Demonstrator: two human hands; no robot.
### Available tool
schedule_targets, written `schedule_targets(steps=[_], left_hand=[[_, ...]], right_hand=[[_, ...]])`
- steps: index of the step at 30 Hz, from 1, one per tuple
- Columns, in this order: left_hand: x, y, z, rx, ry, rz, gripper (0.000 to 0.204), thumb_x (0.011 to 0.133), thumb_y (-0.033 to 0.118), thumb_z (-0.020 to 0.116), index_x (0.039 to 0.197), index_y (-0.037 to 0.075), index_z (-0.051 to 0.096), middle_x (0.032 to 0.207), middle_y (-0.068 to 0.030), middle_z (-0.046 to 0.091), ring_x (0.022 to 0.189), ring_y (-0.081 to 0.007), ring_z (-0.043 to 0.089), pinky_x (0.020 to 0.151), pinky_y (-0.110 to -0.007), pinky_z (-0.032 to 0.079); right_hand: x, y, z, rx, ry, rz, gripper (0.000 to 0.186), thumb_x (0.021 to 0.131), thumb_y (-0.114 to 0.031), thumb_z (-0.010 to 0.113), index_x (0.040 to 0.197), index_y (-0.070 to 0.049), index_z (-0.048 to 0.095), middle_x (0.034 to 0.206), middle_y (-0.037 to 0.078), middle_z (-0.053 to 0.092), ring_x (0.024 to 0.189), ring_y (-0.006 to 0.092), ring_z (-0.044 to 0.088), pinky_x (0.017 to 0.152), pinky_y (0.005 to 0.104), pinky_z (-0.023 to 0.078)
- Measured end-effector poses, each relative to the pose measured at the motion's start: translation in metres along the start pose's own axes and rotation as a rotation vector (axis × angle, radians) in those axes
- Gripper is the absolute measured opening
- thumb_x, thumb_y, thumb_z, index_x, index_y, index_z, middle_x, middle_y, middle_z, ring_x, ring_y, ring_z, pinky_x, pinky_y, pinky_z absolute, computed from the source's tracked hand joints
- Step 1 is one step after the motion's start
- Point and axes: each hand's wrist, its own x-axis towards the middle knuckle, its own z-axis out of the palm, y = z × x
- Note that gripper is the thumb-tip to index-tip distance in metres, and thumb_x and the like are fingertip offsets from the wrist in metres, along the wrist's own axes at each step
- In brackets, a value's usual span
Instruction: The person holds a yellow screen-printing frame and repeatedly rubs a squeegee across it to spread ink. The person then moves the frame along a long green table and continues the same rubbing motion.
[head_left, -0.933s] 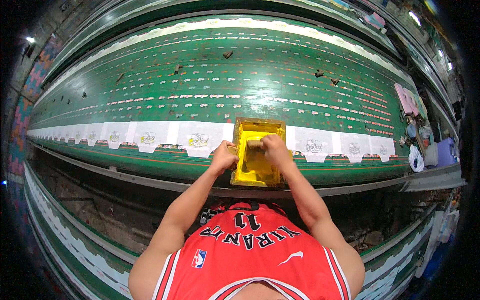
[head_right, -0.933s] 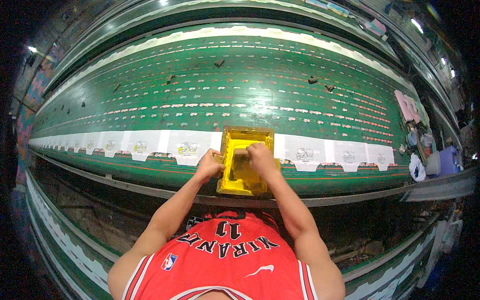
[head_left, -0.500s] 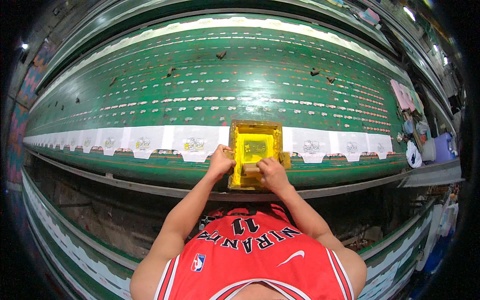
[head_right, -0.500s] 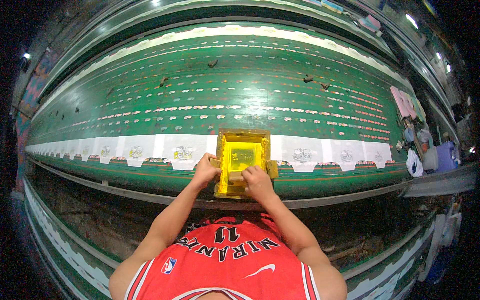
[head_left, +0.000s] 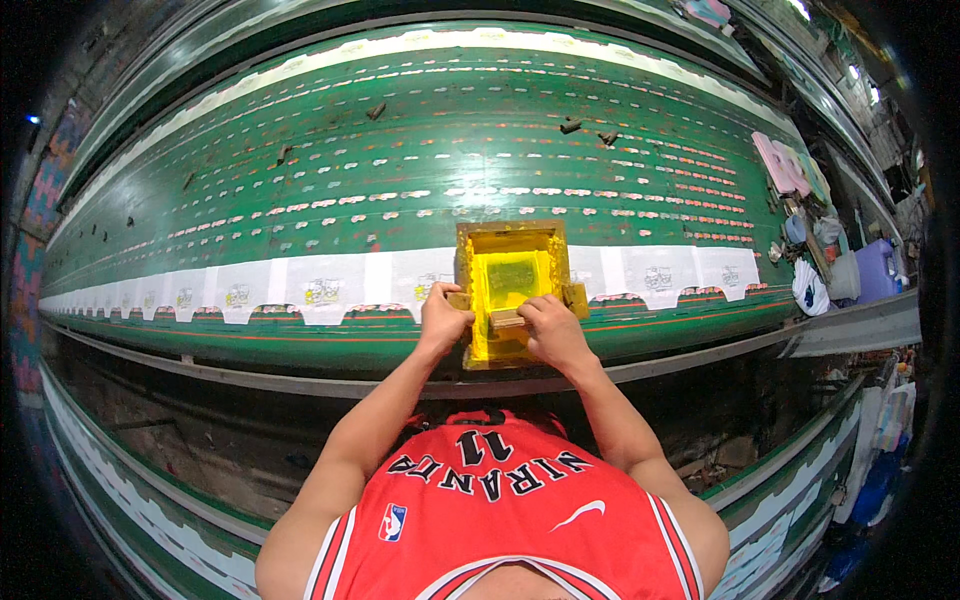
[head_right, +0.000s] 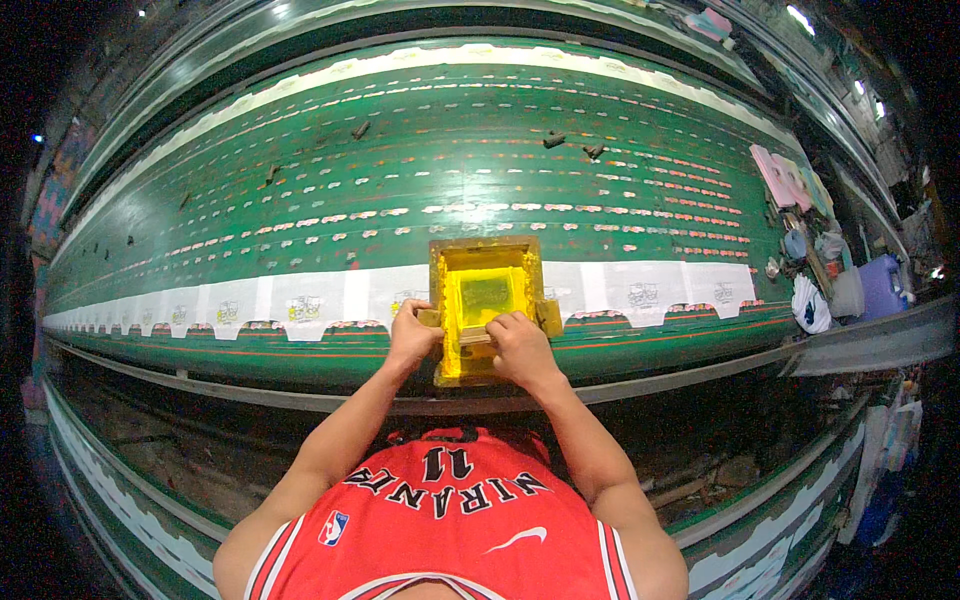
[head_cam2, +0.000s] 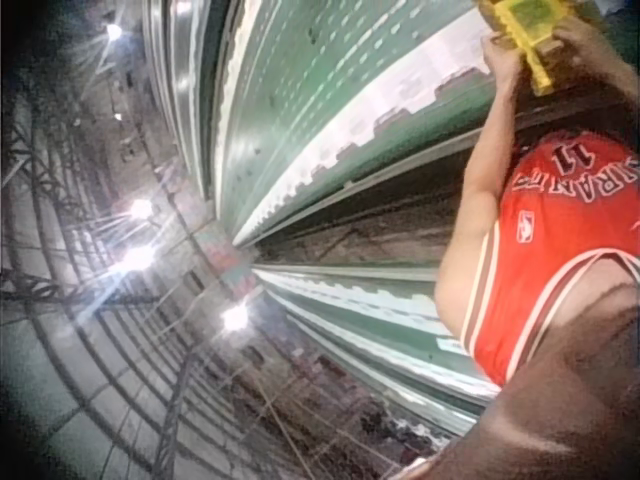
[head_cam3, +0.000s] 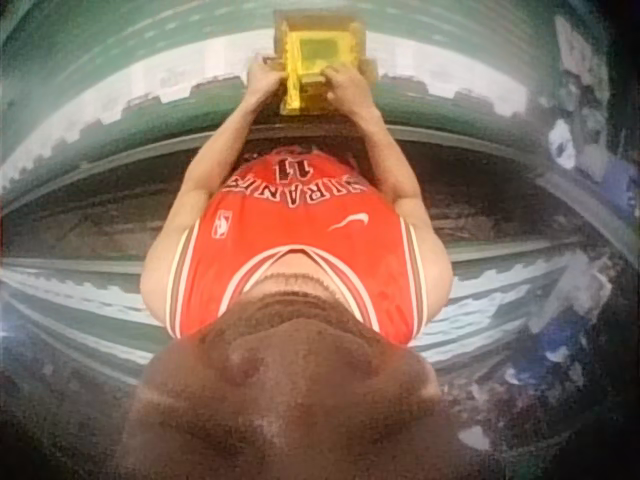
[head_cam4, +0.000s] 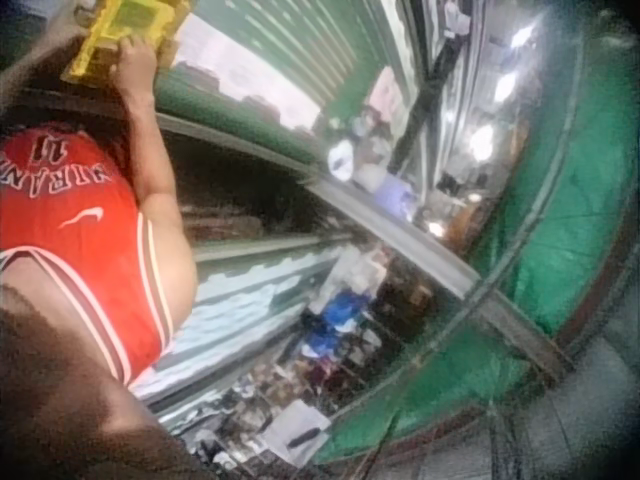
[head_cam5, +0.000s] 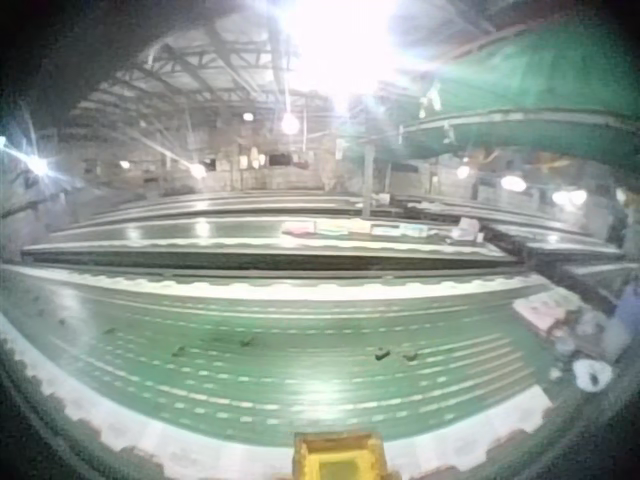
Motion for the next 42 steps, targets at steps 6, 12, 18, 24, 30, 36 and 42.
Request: schedule_targets(steps=[6,12,18,24,30,36,42], left_hand=[[-0.014,0.019,0.085,-0.012,-0.022,-0.062,0.050,0.062,0.004,0.081,0.109,0.002,0.062,0.099,-0.0159,0.070,0.093,-0.0289,0.069,0.084,-0.038,0.055],[-0.021,0.036,0.103,0.054,-0.028,-0.121,0.051,0.061,0.003,0.081,0.108,0.002,0.062,0.099,-0.0149,0.071,0.091,-0.0273,0.070,0.082,-0.037,0.056],[-0.021,0.047,0.102,0.038,-0.033,-0.169,0.053,0.060,0.000,0.082,0.110,0.002,0.062,0.099,-0.0141,0.071,0.087,-0.0243,0.069,0.074,-0.038,0.058],[-0.019,0.045,0.099,0.042,-0.062,-0.223,0.055,0.058,-0.001,0.081,0.110,0.003,0.063,0.097,-0.0142,0.072,0.085,-0.0246,0.069,0.072,-0.039,0.058],[-0.020,0.050,0.104,0.116,-0.030,-0.216,0.054,0.057,-0.001,0.081,0.108,0.002,0.063,0.097,-0.0153,0.073,0.086,-0.0264,0.071,0.073,-0.038,0.058],[-0.018,0.043,0.106,0.102,-0.028,-0.184,0.053,0.058,0.001,0.081,0.107,0.002,0.063,0.097,-0.0168,0.073,0.086,-0.0276,0.072,0.074,-0.039,0.058],[-0.019,0.048,0.103,0.149,-0.054,-0.184,0.053,0.059,0.004,0.082,0.108,0.002,0.062,0.096,-0.0170,0.073,0.085,-0.0280,0.072,0.073,-0.039,0.058]], right_hand=[[-0.040,0.069,-0.033,0.038,-0.009,0.070,0.033,0.070,0.004,0.068,0.102,-0.003,0.069,0.105,0.014,0.070,0.101,0.0352,0.064,0.091,0.0436,0.054],[-0.064,0.098,-0.032,0.119,-0.014,-0.012,0.032,0.072,0.001,0.069,0.104,-0.004,0.068,0.104,0.014,0.069,0.102,0.0354,0.064,0.091,0.0442,0.055],[-0.075,0.110,-0.032,0.181,-0.026,-0.046,0.035,0.074,0.001,0.071,0.109,-0.002,0.068,0.110,0.016,0.068,0.106,0.0358,0.063,0.093,0.0443,0.054],[-0.081,0.106,-0.032,0.191,-0.029,-0.080,0.041,0.073,0.003,0.070,0.114,-0.002,0.066,0.112,0.016,0.067,0.108,0.0362,0.062,0.096,0.0435,0.052],[-0.079,0.099,-0.040,0.197,-0.018,-0.070,0.040,0.072,0.004,0.069,0.112,-0.001,0.066,0.111,0.016,0.067,0.107,0.0359,0.062,0.095,0.0437,0.053],[-0.083,0.099,-0.041,0.198,-0.004,-0.083,0.041,0.069,0.006,0.068,0.110,-0.001,0.067,0.109,0.016,0.067,0.105,0.0362,0.063,0.093,0.0442,0.053],[-0.100,0.100,-0.030,0.173,0.008,-0.079,0.042,0.067,0.007,0.067,0.108,0.000,0.066,0.107,0.016,0.067,0.103,0.0364,0.064,0.091,0.0450,0.054]])
